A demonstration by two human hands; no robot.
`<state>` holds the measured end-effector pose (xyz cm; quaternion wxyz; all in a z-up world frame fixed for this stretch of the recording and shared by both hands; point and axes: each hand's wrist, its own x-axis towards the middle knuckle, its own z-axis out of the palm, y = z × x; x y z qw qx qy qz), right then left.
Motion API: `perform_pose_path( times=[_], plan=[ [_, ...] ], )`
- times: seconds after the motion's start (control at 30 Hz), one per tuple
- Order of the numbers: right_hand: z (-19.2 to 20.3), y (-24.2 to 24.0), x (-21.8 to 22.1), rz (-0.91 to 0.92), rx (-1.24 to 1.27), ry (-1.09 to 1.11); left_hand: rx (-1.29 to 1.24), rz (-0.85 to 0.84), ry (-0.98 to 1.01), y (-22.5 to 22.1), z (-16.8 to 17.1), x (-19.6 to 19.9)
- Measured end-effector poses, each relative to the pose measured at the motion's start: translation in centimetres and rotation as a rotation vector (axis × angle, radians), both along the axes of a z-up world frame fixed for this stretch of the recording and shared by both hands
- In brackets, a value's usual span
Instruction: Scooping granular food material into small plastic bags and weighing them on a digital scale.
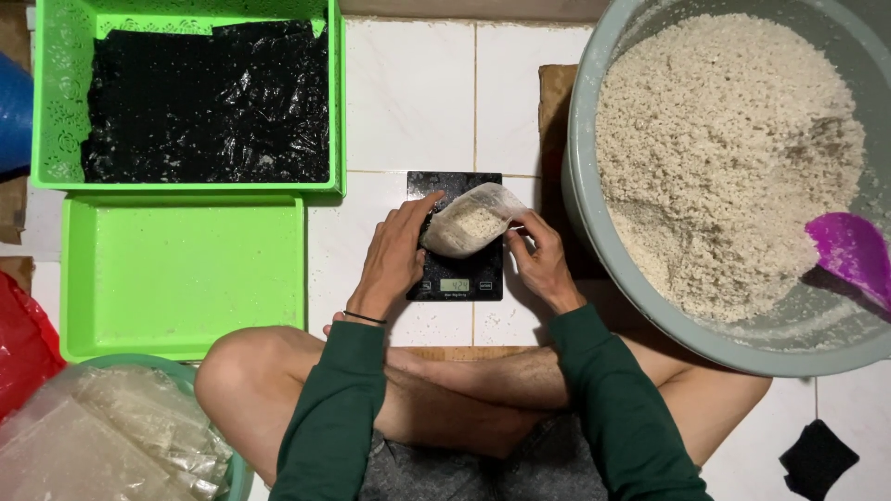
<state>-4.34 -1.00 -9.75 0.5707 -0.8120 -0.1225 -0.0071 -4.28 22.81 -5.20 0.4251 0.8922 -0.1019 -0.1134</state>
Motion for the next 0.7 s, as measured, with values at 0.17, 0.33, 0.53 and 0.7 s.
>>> perform_pose_path(
  times=[0.17, 0.33, 0.53, 0.7],
  plan=[
    [-0.3, 0.0, 0.2, -0.014, 0.005, -0.014, -0.019, -0.001, -0.023, 0.1, -0.1, 0.0],
    [-0.8, -0.5, 0.5, 0.017, 0.001, -0.057, -0.093, -0.013, -0.034, 0.2, 0.0, 0.0],
    [-1.6, -0.6, 0.1, 0.018, 0.053, -0.07, -0.151, -0.054, -0.068, 0.7, -0.9, 0.0],
    [1.5, 0.6, -1.1, -0.088, 0.19, -0.157, -0.556, 0.078, -0.189, 0.8, -0.9, -0.3]
  ],
)
